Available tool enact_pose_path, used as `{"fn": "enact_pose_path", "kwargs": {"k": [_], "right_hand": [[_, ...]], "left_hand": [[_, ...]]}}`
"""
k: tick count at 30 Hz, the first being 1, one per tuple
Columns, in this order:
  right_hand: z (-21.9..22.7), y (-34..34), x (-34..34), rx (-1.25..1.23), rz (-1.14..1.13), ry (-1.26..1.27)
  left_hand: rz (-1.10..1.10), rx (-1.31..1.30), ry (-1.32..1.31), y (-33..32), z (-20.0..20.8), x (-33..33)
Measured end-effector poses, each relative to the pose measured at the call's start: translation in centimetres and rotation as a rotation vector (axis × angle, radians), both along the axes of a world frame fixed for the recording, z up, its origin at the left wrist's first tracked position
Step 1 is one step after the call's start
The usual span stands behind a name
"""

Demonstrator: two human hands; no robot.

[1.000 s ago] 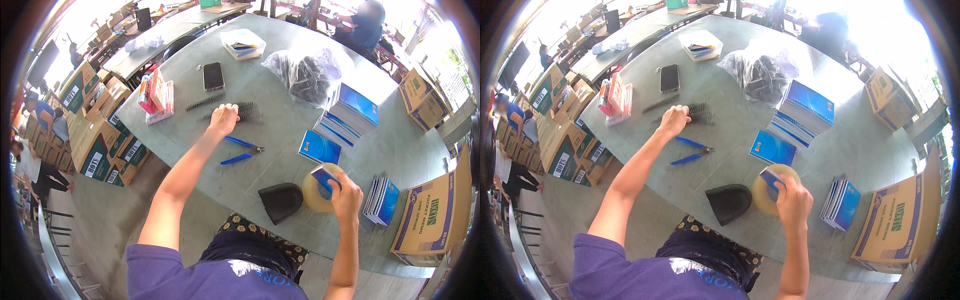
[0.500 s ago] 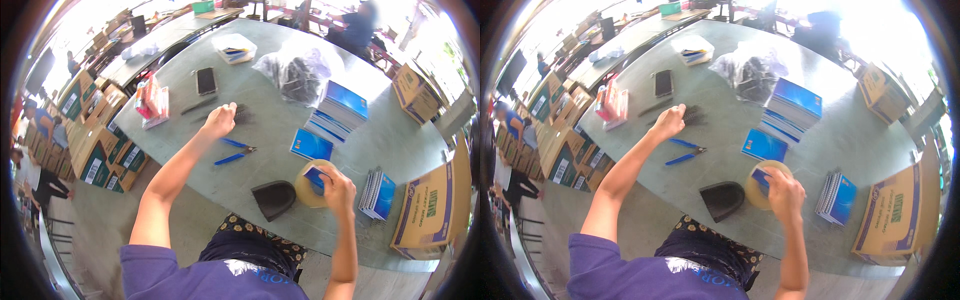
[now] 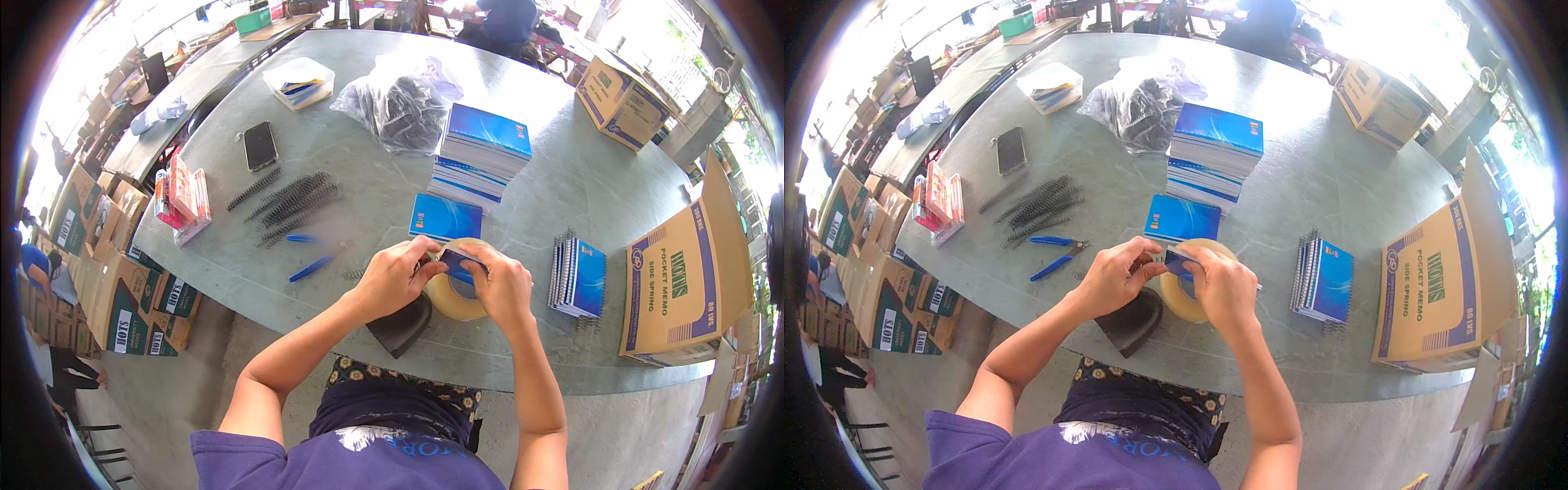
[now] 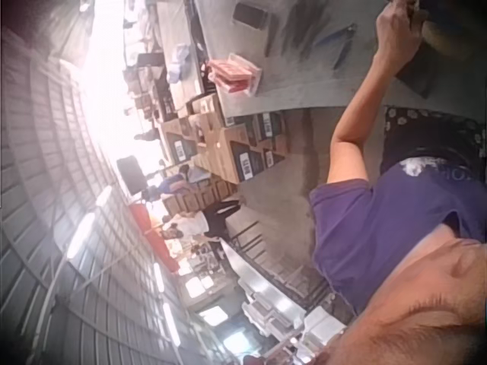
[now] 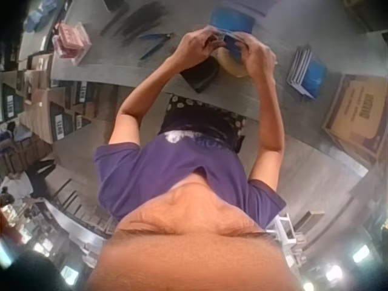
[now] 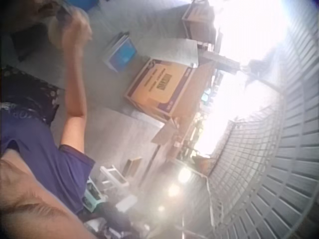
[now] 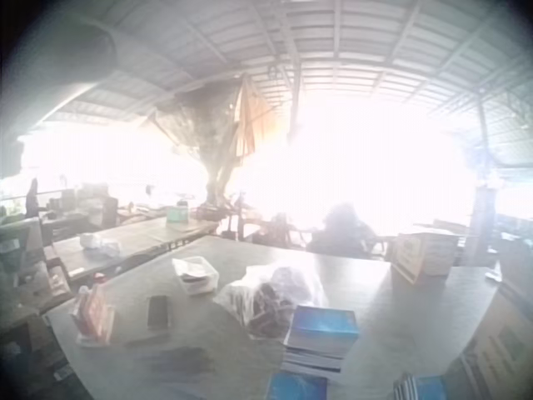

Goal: The person assembles spiral-bound notebooks by inserting metal coils into the punched holes, securing them with a black plastic tool, and trimming excess coil length with pliers. The person repeats this process for multiple notebooks and stacks the finished units on the table.

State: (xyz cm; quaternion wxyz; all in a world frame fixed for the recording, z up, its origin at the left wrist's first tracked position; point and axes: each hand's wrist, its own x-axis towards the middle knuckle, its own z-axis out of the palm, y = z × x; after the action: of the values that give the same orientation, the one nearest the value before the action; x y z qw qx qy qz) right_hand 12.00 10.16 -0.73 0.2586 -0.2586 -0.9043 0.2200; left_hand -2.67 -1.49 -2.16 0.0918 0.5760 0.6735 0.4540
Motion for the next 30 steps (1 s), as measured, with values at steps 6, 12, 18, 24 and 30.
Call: {"fn": "enact_pose_path", "kwargs": {"k": [6, 12, 18, 24, 30], "right_hand": [[0.4, -0.2, 0.0, 0.009, 0.04, -0.002], [0.1, -0.2, -0.1, 0.056, 0.086, 0.047], [0.2, -0.6, -0.3, 0.16, 0.078, -0.038], [0.0, -0.6, -1.0, 0.086, 0.052, 0.056], [-0.2, -0.3, -1.1, -0.001, 0.05, 0.076]], "left_hand": [[0.044, 0.131, 0.038, 0.5, -0.7, 0.1], [0.127, 0.171, 0.158, 1.2, -0.3, 0.5], [-0.078, -0.128, 0.045, 0.5, 0.5, -2.7], [-0.019, -0.28, 0.14, 0.8, 2.2, -2.7], [-0.053, -0.109, 0.221, 1.3, 2.1, -2.6]]}}
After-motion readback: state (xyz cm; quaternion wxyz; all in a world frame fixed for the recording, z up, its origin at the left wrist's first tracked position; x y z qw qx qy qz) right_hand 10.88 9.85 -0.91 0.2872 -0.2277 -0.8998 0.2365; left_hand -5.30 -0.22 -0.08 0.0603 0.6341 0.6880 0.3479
